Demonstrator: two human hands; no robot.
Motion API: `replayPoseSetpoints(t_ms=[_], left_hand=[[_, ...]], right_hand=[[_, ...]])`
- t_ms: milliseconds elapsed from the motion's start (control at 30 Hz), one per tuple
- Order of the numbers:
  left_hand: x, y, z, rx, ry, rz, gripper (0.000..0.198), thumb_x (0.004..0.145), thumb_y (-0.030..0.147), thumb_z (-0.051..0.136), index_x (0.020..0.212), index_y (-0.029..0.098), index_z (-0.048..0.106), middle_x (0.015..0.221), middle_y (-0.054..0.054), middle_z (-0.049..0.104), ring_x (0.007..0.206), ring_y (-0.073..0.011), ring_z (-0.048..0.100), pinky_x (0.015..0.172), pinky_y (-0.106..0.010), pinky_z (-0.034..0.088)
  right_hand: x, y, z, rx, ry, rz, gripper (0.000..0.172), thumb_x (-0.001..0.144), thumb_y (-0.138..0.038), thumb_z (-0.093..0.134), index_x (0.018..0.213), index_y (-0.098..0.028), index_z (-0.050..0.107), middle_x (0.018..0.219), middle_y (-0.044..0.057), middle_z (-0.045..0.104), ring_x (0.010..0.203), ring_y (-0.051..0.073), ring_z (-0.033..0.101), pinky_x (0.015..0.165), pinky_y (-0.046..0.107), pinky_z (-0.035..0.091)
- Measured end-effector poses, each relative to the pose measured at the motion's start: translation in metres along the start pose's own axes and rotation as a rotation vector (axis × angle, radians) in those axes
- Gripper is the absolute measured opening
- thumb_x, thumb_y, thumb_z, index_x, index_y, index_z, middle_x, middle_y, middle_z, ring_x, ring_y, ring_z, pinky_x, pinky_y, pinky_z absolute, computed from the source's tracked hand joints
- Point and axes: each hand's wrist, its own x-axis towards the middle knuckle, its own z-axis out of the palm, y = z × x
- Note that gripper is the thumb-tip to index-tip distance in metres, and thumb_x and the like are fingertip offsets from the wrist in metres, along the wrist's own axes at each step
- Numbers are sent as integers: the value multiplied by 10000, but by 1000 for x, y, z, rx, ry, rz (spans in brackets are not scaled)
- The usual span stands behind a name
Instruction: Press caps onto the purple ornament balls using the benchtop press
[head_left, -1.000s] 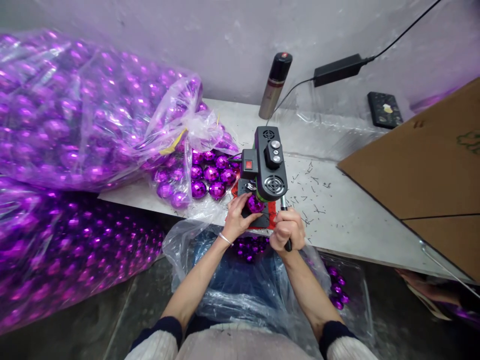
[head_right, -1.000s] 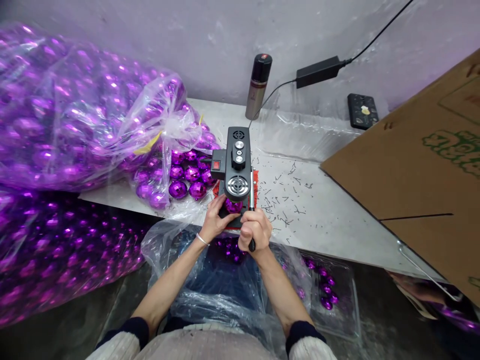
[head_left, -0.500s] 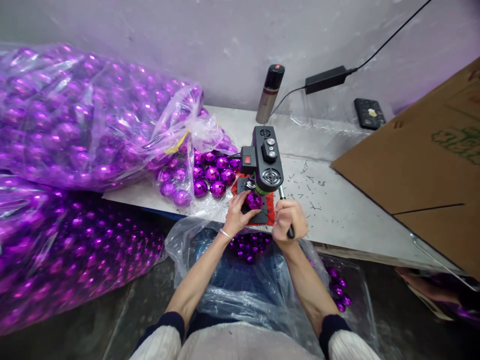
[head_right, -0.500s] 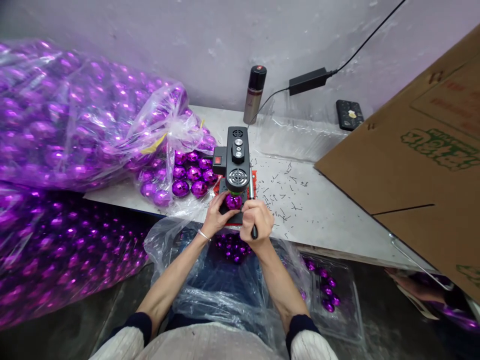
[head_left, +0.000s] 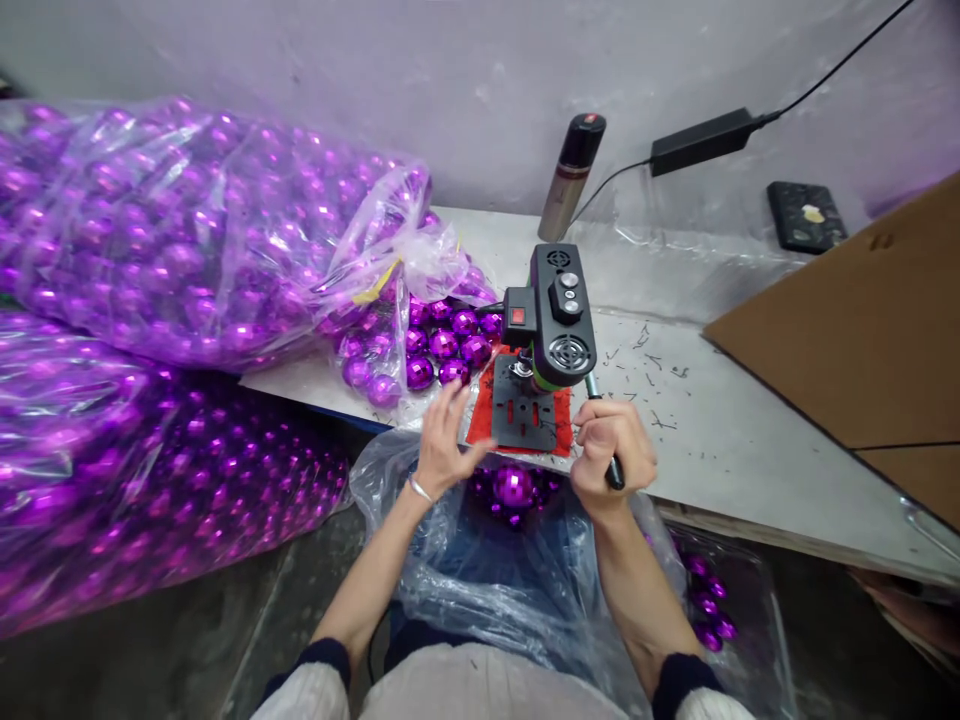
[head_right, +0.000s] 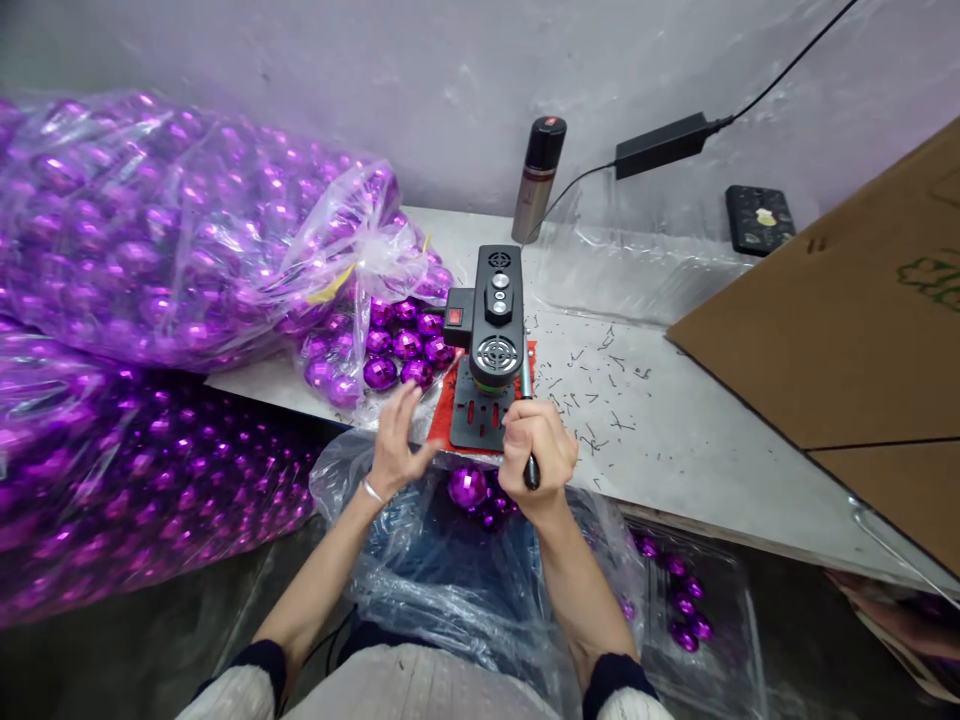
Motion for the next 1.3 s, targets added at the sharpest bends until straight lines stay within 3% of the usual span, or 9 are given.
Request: replayPoseSetpoints(t_ms=[67,233,300,433,533,633,767,967,1300], left_hand=[[30,-8,-1,137,26,-215,662,974,570,544,1456,118,500,1434,-255,583,1332,-364,574,1108,-511,441],[86,-14,4,160,-245,-546,565,907,484,686,1324,111,608,1077,-209,734,1106,-383,684,963,-478,509],[89,-14,3,-46,-241,-622,519,855,440,749,1266,151,617,1060,-158,735,1082,-346,693,961,-450,513],[73,-6,1,-818,-112,-853,525,801,440,776,1218,213,551,1047,-54,732,967,-211,718,905,-361,553],[57,9,7,-1162,-56,-927,618,768,471,798,1272,236,529,1137,-57,730,1011,-194,718,914,-346,564],[49,24,19,-1153,-68,-891,653,770,504,800,1309,215,572,1267,-89,709,1153,-232,687,1023,-382,537],[45,31,34,-853,-97,-700,592,823,506,770,1300,188,622,1329,-113,694,1250,-275,646,1126,-436,480],[40,26,46,-452,-152,-417,598,857,488,759,1351,194,596,1274,-137,710,1201,-302,670,1078,-475,506],[29,19,56,-413,-163,-144,697,855,578,729,1407,197,542,1359,-170,654,1305,-325,607,1116,-513,465]], right_hand=[[1,0,0,3,10,-2,265,966,-171,497,705,-218,507,700,1,599,653,135,572,598,302,420],[2,-1,-2,14,-14,-15,254,962,-164,507,713,-213,514,710,-2,603,655,128,582,602,293,431],[4,-2,-3,11,-35,-17,254,962,-156,503,715,-214,517,707,-4,599,657,128,586,605,293,437],[15,-10,-4,1,-28,25,284,970,-146,490,694,-214,498,681,-12,575,646,123,570,596,293,416],[30,-20,-4,2,-13,96,308,978,-143,488,678,-213,485,660,-18,551,627,115,542,585,292,390],[42,-28,-3,20,-19,135,330,988,-156,490,663,-214,472,640,-23,524,617,111,524,578,292,377],[45,-29,-4,25,-27,133,336,994,-169,481,662,-217,475,644,-18,528,628,117,532,588,296,392],[38,-23,-6,8,-47,80,316,981,-137,482,674,-213,488,644,-17,545,633,114,543,587,287,398],[31,-21,-9,-39,-81,75,287,982,-149,468,712,-221,534,666,-4,583,647,134,573,599,302,421]])
